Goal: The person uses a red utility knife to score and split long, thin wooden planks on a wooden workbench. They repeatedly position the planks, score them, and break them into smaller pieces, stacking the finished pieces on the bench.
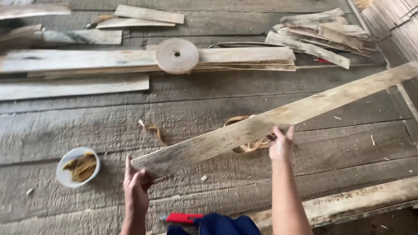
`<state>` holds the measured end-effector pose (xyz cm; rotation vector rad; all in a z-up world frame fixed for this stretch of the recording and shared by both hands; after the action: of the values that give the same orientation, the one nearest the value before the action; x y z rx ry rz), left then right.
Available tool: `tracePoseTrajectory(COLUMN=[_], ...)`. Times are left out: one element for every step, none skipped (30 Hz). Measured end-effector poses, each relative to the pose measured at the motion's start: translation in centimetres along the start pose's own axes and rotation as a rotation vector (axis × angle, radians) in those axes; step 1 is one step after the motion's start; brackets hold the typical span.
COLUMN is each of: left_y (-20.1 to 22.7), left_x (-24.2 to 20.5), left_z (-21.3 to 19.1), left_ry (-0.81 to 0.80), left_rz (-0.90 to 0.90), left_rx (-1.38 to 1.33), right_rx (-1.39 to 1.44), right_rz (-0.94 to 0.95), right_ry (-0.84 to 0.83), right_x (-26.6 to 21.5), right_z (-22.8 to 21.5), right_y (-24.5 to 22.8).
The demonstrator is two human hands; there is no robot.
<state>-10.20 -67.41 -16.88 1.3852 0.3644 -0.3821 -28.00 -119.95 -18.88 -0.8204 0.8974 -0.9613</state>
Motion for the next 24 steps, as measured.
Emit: tracePoseTrajectory(left_y=[0.3, 0.5, 0.5, 0.3, 0.1, 0.5, 1.0, 1.4, 1.9, 2.5, 3.0, 3.6, 4.3, 5.2, 4.5, 4.4, 4.3, 3.8, 3.3, 3.0, 3.8, 4.6, 5.4, 5.1], left_x=[0.3, 0.6, 1.4, 1.9, 2.6, 2.9, 3.3, 3.5, 4.1, 4.6, 5.1, 5.3, 5.5, 5.9, 7.4, 8.9, 10.4, 12.2, 14.0, 15.7, 16.6, 17.6, 18.6, 20.2], left_z=[0.2, 0.2, 0.9, 0.8, 0.8, 1.6, 2.4, 3.3, 4.1, 5.1, 6.2, 7.4, 8.7, 9.7, 10.1, 10.2, 10.2, 10.4, 10.5, 10.0, 10.4, 11.4, 12.3, 12.2], left_ry=[-0.015, -0.024, -0.029, 0.019, 0.066, 0.071, 0.079, 0.084, 0.085, 0.075, 0.064, 0.059, 0.045, 0.038, 0.041, 0.033, 0.024, 0.051, 0.067, 0.095, 0.133, 0.104, 0.074, 0.099], left_rz=[0.041, 0.081, 0.086, 0.088, 0.091, 0.093, 0.114, 0.129, 0.127, 0.148, 0.171, 0.157, 0.159, 0.165, 0.156, 0.191, 0.226, 0.230, 0.245, 0.263, 0.269, 0.284, 0.298, 0.306], left_rx=[-0.023, -0.049, -0.047, -0.077, -0.107, -0.103, -0.079, -0.050, -0.043, 0.018, 0.079, 0.086, 0.144, 0.199, 0.204, 0.166, 0.129, 0.132, 0.109, 0.087, 0.090, 0.067, 0.044, 0.043], right_rx=[-0.052, -0.105, -0.099, -0.070, -0.041, -0.038, -0.055, -0.072, -0.072, -0.098, -0.124, -0.131, -0.177, -0.222, -0.230, -0.363, -0.497, -0.501, -0.385, -0.268, -0.270, -0.264, -0.257, -0.257], right_rz=[0.025, 0.055, 0.052, 0.079, 0.107, 0.112, 0.139, 0.165, 0.171, 0.169, 0.167, 0.170, 0.151, 0.135, 0.142, 0.144, 0.145, 0.160, 0.114, 0.078, 0.103, 0.114, 0.124, 0.138], right_ry=[0.008, 0.010, 0.012, 0.020, 0.027, 0.026, 0.044, 0.070, 0.076, 0.056, 0.035, 0.049, 0.108, 0.156, 0.161, 0.170, 0.177, 0.154, 0.082, 0.002, -0.027, -0.064, -0.100, -0.123], right_x=[0.8, 1.6, 2.3, 2.8, 3.3, 3.8, 4.3, 4.7, 5.0, 5.3, 5.7, 6.7, 7.6, 8.7, 8.6, 8.4, 8.2, 9.4, 10.7, 11.7, 12.5, 13.5, 14.5, 15.1], right_z=[0.2, 0.6, 1.2, 1.6, 2.1, 2.8, 3.3, 3.3, 4.3, 5.0, 5.7, 5.6, 5.3, 5.5, 5.7, 6.4, 7.2, 6.6, 6.6, 7.0, 7.3, 7.8, 8.4, 8.8], right_y=[0.8, 1.8, 2.0, 2.7, 3.5, 3.6, 4.0, 4.2, 4.2, 3.8, 3.5, 3.8, 4.0, 4.5, 4.3, 4.3, 4.2, 6.1, 7.6, 9.6, 10.5, 11.3, 12.1, 12.8])
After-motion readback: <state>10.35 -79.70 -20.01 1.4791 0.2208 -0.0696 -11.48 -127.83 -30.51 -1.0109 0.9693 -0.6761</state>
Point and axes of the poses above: each hand's wrist, its own x-axis towards the middle knuckle, its own z-axis out of the palm, y = z × x, the point moved 8 cm from there along x, towards the middle knuckle, and after that the axes turned 5 degrees about x, right-handed, at the moved point
